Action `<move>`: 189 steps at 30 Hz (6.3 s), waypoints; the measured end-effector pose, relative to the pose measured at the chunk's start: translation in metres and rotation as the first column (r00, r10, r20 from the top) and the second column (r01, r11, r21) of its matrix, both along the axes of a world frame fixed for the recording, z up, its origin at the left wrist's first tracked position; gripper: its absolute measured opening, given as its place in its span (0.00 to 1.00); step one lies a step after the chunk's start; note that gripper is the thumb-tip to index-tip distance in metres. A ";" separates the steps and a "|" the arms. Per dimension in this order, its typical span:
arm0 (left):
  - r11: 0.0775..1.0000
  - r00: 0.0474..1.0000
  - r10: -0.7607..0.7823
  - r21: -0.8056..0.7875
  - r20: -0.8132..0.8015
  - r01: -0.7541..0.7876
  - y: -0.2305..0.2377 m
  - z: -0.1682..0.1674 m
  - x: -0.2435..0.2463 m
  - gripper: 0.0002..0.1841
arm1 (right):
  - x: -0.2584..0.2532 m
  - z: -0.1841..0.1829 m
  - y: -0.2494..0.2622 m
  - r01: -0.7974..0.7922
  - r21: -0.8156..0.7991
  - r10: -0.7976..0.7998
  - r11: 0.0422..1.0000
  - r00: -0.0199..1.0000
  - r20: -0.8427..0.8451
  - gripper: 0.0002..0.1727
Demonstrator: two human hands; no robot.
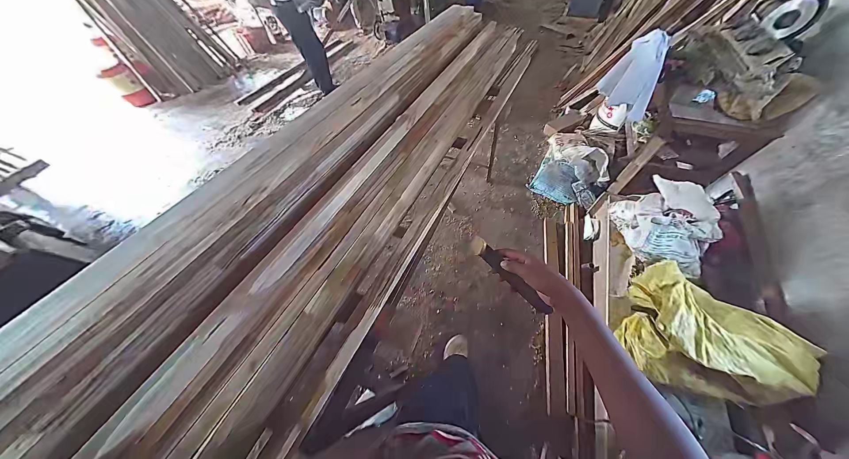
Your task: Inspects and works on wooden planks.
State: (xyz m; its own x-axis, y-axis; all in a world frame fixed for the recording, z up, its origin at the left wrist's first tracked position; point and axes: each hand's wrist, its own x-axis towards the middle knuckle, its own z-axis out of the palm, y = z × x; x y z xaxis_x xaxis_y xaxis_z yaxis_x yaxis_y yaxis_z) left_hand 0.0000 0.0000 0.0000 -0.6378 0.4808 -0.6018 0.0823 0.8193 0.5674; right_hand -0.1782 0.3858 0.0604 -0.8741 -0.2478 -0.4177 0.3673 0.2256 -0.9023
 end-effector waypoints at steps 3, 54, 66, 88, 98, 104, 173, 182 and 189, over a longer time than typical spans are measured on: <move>0.983 0.991 0.041 0.181 -0.126 -0.018 0.067 0.008 -0.126 0.18 | -0.056 -0.013 0.053 0.140 0.014 -0.140 0.990 0.990 0.008 0.22; 0.737 0.792 0.610 -0.380 0.020 -0.559 0.259 -0.001 -0.592 0.38 | -0.572 0.008 0.115 0.021 0.821 0.105 0.571 0.989 -0.099 0.26; 0.775 0.834 0.550 -0.343 -0.048 -0.531 0.260 -0.003 -0.584 0.36 | -0.468 0.001 0.051 -0.124 0.763 0.165 0.634 0.986 0.023 0.26; 0.779 0.796 0.603 -0.248 0.047 -0.576 0.240 -0.020 -0.593 0.31 | -0.429 -0.044 0.052 -0.236 0.837 0.365 0.494 0.930 0.048 0.34; 0.718 0.748 0.663 -0.253 -0.038 -0.649 0.257 -0.012 -0.580 0.30 | -0.495 -0.009 0.070 -0.053 0.836 0.148 0.546 0.988 -0.034 0.27; 0.727 0.746 0.655 -0.173 -0.118 -0.665 0.259 -0.012 -0.572 0.28 | -0.438 -0.004 0.032 -0.218 0.798 0.228 0.562 0.968 0.104 0.26; 0.752 0.752 0.659 0.031 -0.016 -0.658 0.206 -0.012 -0.571 0.19 | -0.553 -0.053 0.202 -0.312 0.120 0.310 0.942 0.950 0.038 0.26; 0.858 0.861 0.504 0.068 0.067 -0.508 0.195 -0.013 -0.576 0.17 | -0.513 -0.058 0.144 -0.270 0.421 0.437 0.866 0.816 -0.378 0.32; 0.845 0.840 0.492 0.105 0.228 -0.524 0.182 -0.022 -0.581 0.15 | -0.476 -0.083 0.093 -0.066 0.512 0.381 0.856 0.750 -0.541 0.35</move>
State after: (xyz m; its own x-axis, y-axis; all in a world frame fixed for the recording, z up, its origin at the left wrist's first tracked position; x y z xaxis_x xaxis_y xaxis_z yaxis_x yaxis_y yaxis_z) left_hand -0.5810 0.1817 -0.0224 -0.7025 0.2177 -0.6776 -0.4402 0.6153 0.6540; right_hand -0.6546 0.4792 -0.0230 -0.9140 -0.4001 0.0673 -0.3338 0.6473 -0.6852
